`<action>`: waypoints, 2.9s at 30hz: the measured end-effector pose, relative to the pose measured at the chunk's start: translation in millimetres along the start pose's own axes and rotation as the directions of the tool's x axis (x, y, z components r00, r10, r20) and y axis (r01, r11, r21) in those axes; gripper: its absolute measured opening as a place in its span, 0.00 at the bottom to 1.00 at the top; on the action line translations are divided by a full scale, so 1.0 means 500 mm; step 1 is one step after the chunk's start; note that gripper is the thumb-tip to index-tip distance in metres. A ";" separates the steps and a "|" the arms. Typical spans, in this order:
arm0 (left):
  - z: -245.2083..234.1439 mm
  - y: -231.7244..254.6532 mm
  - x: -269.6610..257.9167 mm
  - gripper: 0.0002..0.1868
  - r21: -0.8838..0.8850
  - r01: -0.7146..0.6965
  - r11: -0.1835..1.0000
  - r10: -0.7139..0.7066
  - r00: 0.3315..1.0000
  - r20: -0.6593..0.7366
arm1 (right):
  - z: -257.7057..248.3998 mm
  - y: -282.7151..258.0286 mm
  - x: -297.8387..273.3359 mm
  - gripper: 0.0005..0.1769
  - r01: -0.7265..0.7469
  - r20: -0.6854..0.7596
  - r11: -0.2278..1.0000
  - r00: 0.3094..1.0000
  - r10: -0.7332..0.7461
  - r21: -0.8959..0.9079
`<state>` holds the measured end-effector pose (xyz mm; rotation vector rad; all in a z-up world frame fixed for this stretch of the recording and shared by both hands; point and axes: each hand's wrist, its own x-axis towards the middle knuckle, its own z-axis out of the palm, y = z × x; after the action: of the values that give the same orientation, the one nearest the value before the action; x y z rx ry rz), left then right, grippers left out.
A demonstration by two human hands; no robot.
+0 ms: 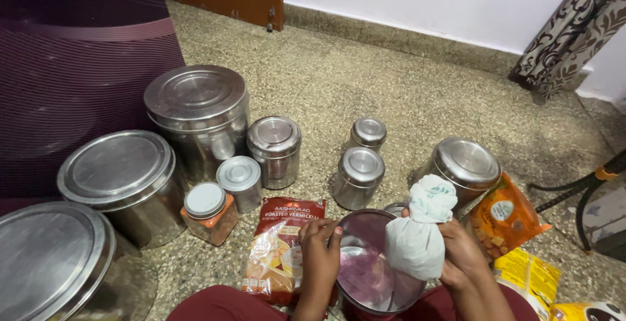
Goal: The person sits on the floor and opens several metal containers and food packages, then places them into a larger metal container. They handle a jaggery bag, a chocolate spread jar, a pink plastic bag, and a yellow packet, closing and stacking containers as they go.
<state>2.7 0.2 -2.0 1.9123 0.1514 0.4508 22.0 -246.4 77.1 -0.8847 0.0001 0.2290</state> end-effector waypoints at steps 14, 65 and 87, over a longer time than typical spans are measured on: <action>-0.031 0.047 -0.017 0.23 -0.018 -0.158 0.987 0.157 0.985 -0.067 | 0.069 -0.041 -0.015 0.20 0.174 -0.160 0.970 0.966 -0.201 -0.169; -0.023 0.009 -0.009 0.17 0.094 -0.064 0.993 0.066 0.998 -0.012 | -0.028 0.170 0.194 0.22 0.311 0.022 -0.513 0.870 0.493 -0.800; -0.022 0.005 -0.013 0.22 0.035 -0.041 0.999 0.041 0.999 -0.003 | 0.085 -0.158 0.051 0.12 -0.270 -0.270 0.438 0.961 0.063 -0.858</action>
<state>-7.5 6.9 2.2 1.9516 0.1239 0.4820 58.7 -256.8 162.2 -2.0074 0.1763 0.3345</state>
